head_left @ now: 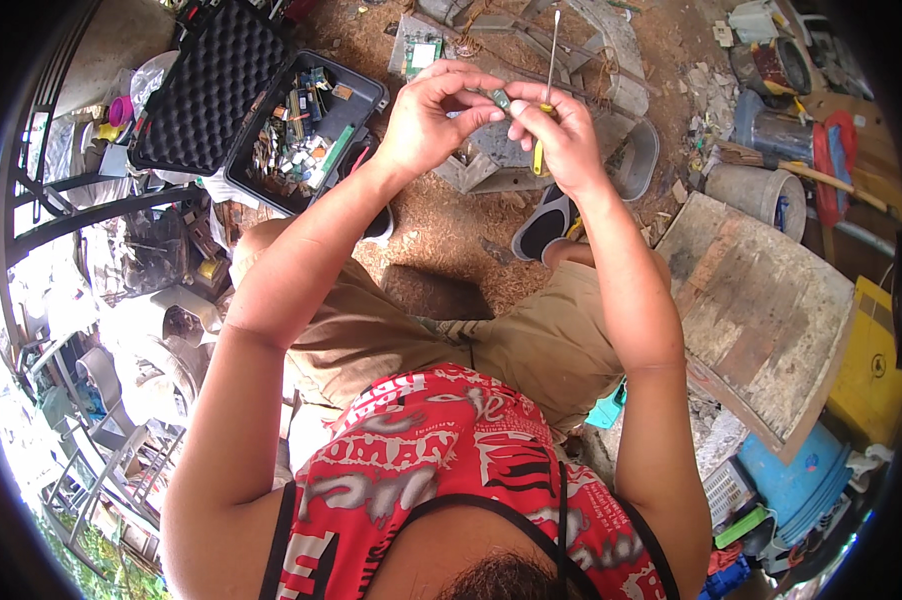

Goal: The person uses a small screwdriver and pliers to manipulate components on a green circuit board, prying at parts and stripping wire.

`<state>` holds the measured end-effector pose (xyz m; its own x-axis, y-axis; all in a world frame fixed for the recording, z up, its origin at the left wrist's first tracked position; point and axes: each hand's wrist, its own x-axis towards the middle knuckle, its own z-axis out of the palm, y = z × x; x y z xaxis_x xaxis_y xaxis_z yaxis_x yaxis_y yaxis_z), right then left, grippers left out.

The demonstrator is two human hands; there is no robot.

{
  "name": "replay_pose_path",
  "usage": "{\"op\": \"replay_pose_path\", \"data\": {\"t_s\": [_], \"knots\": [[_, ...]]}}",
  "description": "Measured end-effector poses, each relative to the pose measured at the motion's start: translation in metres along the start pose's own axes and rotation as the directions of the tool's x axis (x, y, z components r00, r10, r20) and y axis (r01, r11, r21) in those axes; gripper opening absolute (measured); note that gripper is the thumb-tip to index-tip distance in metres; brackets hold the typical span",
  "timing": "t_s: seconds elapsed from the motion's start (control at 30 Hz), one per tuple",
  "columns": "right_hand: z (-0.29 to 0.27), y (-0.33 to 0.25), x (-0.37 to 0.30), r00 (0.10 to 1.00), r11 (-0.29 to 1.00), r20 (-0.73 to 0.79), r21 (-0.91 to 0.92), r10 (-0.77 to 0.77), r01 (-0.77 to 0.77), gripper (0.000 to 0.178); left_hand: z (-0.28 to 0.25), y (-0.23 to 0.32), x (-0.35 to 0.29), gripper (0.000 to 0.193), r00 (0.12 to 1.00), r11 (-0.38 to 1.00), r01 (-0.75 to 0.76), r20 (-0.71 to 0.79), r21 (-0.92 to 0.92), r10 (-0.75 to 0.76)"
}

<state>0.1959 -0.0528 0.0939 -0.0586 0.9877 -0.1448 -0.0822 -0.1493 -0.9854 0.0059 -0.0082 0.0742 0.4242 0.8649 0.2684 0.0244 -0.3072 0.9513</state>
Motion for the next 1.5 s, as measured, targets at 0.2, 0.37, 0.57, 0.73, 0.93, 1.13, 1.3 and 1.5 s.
{"op": "replay_pose_path", "data": {"t_s": [0.2, 0.37, 0.57, 0.73, 0.93, 1.13, 1.3, 1.5], "knots": [[0.007, 0.002, 0.002, 0.967, 0.951, 0.004, -0.178, -0.256, 0.253, 0.015, 0.004, -0.001, -0.002, 0.023, 0.990, 0.999, 0.026, -0.141, 0.038, -0.021], [0.006, 0.004, 0.004, 0.932, 0.888, 0.018, -0.295, -0.363, 0.351, 0.012, 0.001, 0.003, -0.002, 0.021, 0.986, 0.987, -0.053, -0.150, 0.150, 0.075], [-0.003, -0.003, 0.000, 0.992, 0.917, 0.046, -0.377, -0.121, 0.129, 0.036, -0.002, 0.004, -0.001, 0.018, 0.983, 0.943, -0.135, -0.079, 0.304, 0.166], [-0.024, -0.009, 0.001, 0.982, 0.935, -0.186, -0.353, -0.042, -0.027, 0.054, -0.004, -0.016, -0.001, 0.014, 0.998, 0.934, -0.026, -0.047, 0.355, 0.046], [-0.041, -0.032, 0.001, 0.993, 0.830, 0.072, 0.556, -0.090, 0.035, 0.038, -0.005, -0.046, -0.008, 0.016, 0.996, 0.760, -0.067, 0.003, 0.647, 0.085], [-0.029, -0.004, 0.007, 0.989, 0.983, -0.058, 0.115, -0.134, 0.140, 0.025, -0.001, -0.069, -0.013, 0.014, 0.998, 0.760, -0.057, 0.037, 0.648, 0.043], [-0.001, 0.023, 0.016, 0.965, 0.922, -0.065, -0.318, -0.253, 0.221, 0.017, 0.000, -0.081, -0.015, 0.014, 0.999, 0.761, -0.040, 0.048, 0.648, 0.012], [0.006, 0.028, 0.024, 0.970, 0.849, -0.087, -0.505, -0.229, 0.155, 0.011, 0.000, -0.077, -0.017, 0.014, 0.997, 0.730, 0.015, 0.044, 0.684, -0.062]]}}
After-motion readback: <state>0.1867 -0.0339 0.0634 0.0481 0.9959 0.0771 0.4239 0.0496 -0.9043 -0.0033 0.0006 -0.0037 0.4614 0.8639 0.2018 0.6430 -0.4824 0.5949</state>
